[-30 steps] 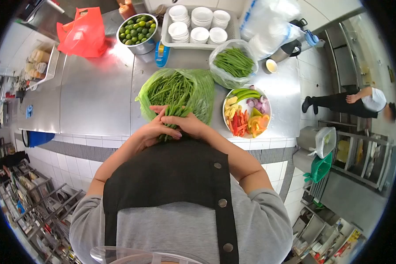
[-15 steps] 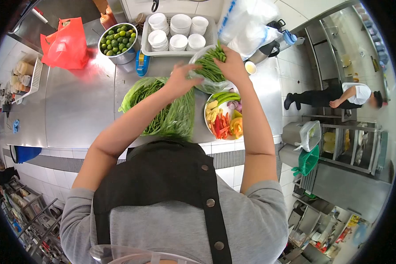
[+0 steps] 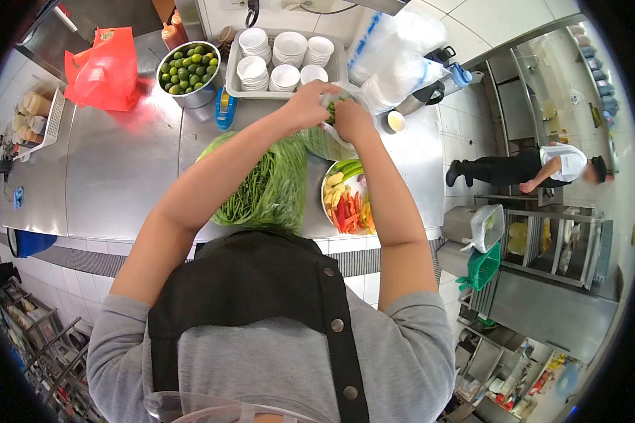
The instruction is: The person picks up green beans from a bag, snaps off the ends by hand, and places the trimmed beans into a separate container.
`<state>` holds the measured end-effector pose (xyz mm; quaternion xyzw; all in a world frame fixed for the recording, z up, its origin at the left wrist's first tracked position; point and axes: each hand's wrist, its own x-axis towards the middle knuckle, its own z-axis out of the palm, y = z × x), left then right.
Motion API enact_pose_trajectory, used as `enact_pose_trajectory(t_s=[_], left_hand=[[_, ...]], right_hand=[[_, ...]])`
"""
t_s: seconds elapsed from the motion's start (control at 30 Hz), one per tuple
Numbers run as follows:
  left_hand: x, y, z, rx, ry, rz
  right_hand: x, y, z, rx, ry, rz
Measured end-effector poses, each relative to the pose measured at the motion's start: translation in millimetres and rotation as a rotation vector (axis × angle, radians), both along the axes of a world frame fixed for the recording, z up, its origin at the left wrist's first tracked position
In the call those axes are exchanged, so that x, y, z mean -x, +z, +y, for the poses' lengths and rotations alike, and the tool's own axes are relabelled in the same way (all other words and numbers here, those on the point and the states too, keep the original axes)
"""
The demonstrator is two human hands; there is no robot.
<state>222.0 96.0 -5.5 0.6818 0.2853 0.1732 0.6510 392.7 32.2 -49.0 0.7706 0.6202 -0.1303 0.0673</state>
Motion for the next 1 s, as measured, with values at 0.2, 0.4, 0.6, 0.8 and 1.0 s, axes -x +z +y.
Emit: enact_pose_trajectory(t_s=[0.2, 0.4, 0.6, 0.8, 1.0], left_hand=[[4, -12, -3, 0.013, 0.072, -0.088], [21, -8, 2, 0.233, 0.055, -0.146], [15, -19, 0, 0.260, 0.130, -0.188], [54, -19, 0, 0.304, 0.139, -0.174], [92, 95, -63, -0.123, -0.076, -0.468]], right_hand=[[-16, -10, 9, 0.059, 0.094, 0.061], [-24, 46, -10, 0.061, -0.074, 0.435], [-33, 5, -26, -0.025, 0.047, 0.438], [-15, 30, -53, -0.179, 0.079, 0.597], [22, 58, -80, -0.639, -0.115, 0.622]])
